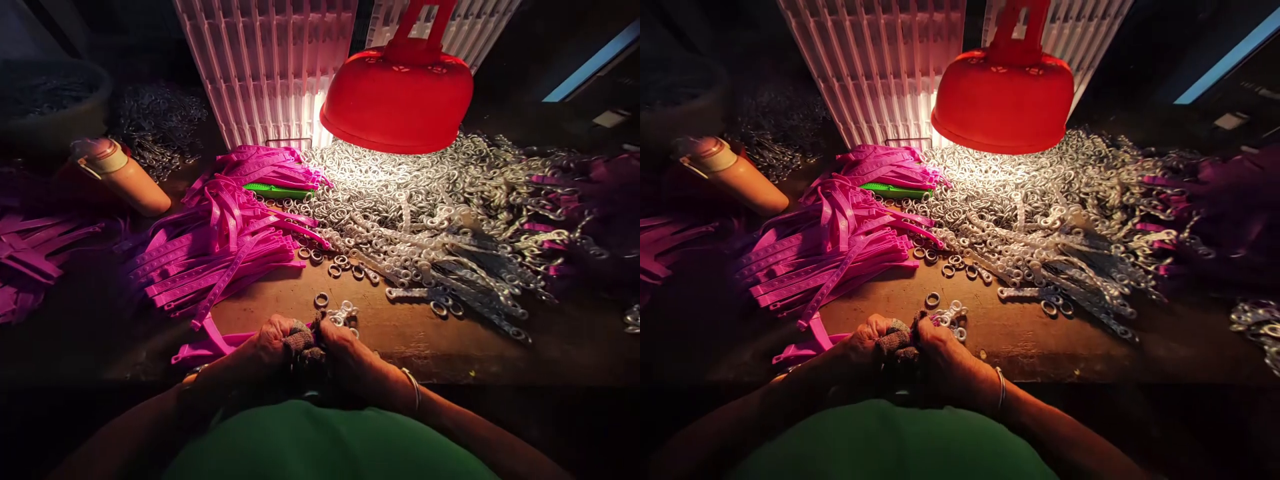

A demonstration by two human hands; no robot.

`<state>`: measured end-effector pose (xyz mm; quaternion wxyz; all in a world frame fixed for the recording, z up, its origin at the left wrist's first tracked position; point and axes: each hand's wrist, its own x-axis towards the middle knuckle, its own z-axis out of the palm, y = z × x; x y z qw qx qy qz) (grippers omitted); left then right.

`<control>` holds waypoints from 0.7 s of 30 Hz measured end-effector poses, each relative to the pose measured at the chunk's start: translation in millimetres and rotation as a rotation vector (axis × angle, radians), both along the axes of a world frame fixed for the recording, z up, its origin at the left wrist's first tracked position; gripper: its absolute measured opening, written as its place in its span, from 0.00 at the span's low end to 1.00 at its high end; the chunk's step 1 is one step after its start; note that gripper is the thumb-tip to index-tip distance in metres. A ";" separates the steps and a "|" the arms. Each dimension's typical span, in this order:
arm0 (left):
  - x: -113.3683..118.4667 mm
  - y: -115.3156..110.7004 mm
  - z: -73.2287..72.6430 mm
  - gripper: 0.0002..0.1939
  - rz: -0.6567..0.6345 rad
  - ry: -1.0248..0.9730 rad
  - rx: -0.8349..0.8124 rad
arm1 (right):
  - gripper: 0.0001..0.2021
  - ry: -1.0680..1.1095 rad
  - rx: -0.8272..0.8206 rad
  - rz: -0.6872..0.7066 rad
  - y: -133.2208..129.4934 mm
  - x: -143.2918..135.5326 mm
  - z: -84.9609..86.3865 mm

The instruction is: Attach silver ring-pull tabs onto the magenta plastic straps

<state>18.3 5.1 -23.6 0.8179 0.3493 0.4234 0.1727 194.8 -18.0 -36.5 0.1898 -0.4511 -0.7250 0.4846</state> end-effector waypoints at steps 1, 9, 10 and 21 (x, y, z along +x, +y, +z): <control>0.1 -0.1 -2.5 0.22 -0.004 -0.006 -0.003 | 0.06 -0.017 0.005 0.033 0.4 -0.2 0.9; -0.4 1.2 -12.6 0.20 -0.049 -0.063 0.056 | 0.04 -0.196 0.092 0.198 8.9 -0.3 15.2; 0.0 2.4 -11.1 0.20 -0.060 -0.051 0.086 | 0.04 -0.215 0.132 0.189 9.7 0.2 17.4; 10.6 49.9 -10.7 0.19 -0.376 0.541 1.132 | 0.12 -0.560 0.738 -0.423 53.7 89.3 -37.1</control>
